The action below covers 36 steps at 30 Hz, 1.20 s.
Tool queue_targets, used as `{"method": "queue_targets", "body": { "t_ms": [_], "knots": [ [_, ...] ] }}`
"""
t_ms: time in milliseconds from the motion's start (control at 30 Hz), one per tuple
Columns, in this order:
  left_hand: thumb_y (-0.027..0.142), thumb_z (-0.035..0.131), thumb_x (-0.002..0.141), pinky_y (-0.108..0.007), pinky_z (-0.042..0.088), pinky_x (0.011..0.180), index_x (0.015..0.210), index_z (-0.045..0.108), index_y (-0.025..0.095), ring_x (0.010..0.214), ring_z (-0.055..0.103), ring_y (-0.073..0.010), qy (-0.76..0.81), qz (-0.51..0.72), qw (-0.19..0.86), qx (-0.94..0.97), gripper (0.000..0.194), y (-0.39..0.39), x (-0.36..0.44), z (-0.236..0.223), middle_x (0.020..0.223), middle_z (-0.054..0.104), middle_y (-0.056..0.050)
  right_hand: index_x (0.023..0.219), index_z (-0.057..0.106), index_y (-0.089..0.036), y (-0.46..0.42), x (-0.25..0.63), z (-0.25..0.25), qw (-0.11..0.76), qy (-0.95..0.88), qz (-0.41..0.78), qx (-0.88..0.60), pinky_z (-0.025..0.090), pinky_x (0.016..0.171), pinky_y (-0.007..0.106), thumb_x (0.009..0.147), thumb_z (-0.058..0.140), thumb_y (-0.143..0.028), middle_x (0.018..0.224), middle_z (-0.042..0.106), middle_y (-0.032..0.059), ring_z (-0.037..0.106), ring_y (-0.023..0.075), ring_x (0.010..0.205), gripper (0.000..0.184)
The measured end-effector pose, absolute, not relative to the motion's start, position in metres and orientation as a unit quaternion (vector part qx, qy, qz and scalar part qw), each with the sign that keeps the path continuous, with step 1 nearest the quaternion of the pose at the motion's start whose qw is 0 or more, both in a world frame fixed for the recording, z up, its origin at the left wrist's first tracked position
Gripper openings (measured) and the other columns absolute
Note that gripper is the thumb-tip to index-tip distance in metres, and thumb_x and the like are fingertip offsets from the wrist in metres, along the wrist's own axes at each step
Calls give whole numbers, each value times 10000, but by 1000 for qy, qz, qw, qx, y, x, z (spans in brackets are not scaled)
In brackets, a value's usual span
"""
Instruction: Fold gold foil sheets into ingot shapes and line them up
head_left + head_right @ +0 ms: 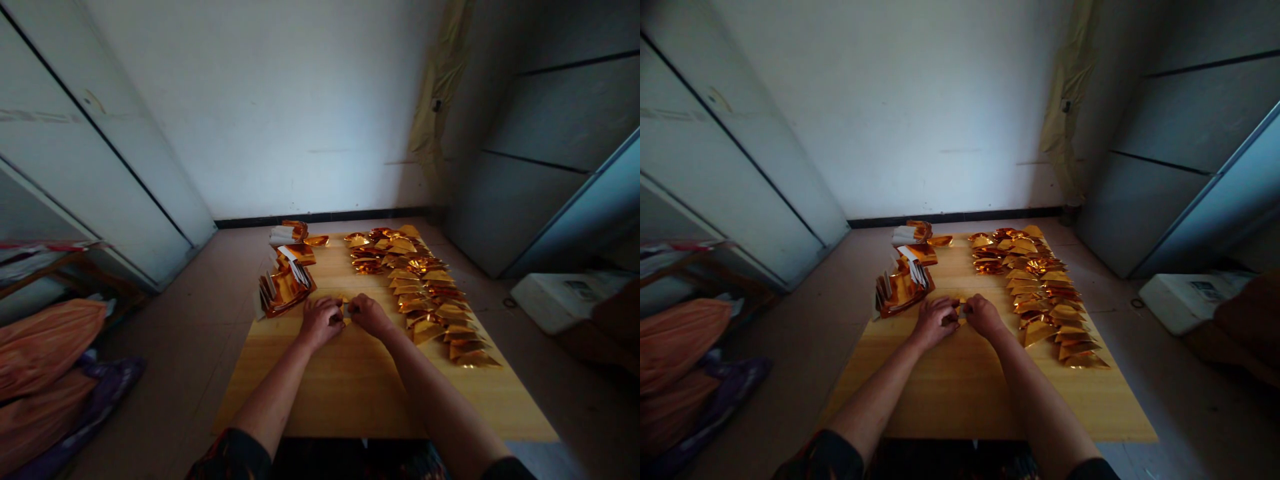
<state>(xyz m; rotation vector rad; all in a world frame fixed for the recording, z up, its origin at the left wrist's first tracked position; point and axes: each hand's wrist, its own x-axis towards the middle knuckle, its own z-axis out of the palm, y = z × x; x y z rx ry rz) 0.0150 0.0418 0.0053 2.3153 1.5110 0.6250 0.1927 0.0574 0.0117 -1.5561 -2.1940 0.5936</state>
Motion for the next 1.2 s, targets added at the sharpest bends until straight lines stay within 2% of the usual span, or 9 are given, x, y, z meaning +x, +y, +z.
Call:
{"method": "queue_targets", "body": {
  "t_ms": [200, 367, 467, 567, 667, 833, 933, 1033, 1200],
  "knots": [
    [262, 686, 714, -515, 184, 1077, 796, 648, 275, 1224, 467, -249, 532, 217, 152, 805, 91, 42, 15, 5, 1229, 620, 17, 803, 635, -152, 55, 192, 13, 192, -782, 188, -562, 395, 657, 190, 707, 611, -132, 859, 609, 43, 555, 125, 743, 101],
    [274, 671, 737, -484, 244, 1039, 848, 642, 274, 1222, 460, -242, 532, 205, 141, 809, 114, 38, 17, 4, 1251, 604, 8, 806, 624, -166, 44, 189, 15, 264, -769, 159, -561, 402, 695, 191, 733, 490, -37, 875, 628, 56, 574, 132, 785, 200],
    [263, 646, 757, -438, 304, 992, 890, 639, 269, 1194, 473, -227, 541, 208, 121, 806, 133, 34, 21, 2, 1278, 583, 2, 828, 616, -190, 29, 182, 13, 293, -750, 173, -568, 401, 670, 198, 786, 458, -78, 816, 651, 32, 584, 134, 735, 199],
    [262, 609, 784, -419, 338, 952, 923, 643, 260, 1178, 473, -231, 562, 200, 108, 795, 144, 29, 25, 3, 1284, 578, -11, 930, 603, -196, 12, 175, 11, 264, -761, 185, -563, 391, 663, 207, 811, 449, -92, 821, 664, 17, 588, 139, 738, 221],
    [234, 567, 807, -413, 349, 923, 957, 640, 266, 1168, 470, -231, 564, 179, 102, 800, 170, 27, 26, 7, 1290, 572, -9, 997, 595, -198, -1, 172, 10, 232, -789, 111, -557, 374, 724, 247, 828, 443, -80, 875, 670, 34, 573, 167, 827, 257],
    [165, 497, 838, -398, 351, 885, 1003, 616, 271, 1086, 509, -209, 510, 137, 86, 845, 229, 32, 18, 17, 1213, 618, -9, 942, 602, -199, -11, 170, 11, 155, -846, 11, -511, 331, 735, 305, 885, 467, -152, 873, 665, 50, 545, 188, 840, 154],
    [122, 493, 821, -372, 372, 850, 1106, 583, 232, 1015, 529, -210, 499, 124, 71, 855, 319, 40, 15, 20, 1062, 674, -43, 918, 600, -204, -12, 168, 10, 138, -859, -24, -492, 309, 746, 329, 903, 469, -180, 853, 661, 46, 534, 189, 819, 135],
    [104, 492, 815, -357, 397, 826, 1172, 572, 219, 970, 534, -209, 475, 134, 50, 869, 384, 48, 15, 21, 1018, 681, -51, 889, 603, -207, -11, 169, 9, 133, -859, -44, -493, 287, 788, 355, 906, 466, -178, 850, 664, 38, 534, 191, 817, 141],
    [107, 531, 798, -341, 419, 827, 980, 691, 230, 904, 534, -194, 414, 157, 44, 896, 271, 61, 17, 18, 932, 685, -47, 836, 600, -208, -5, 184, 12, 124, -854, -51, -503, 249, 847, 379, 913, 441, -178, 815, 672, 30, 539, 185, 815, 179]
  ]
}}
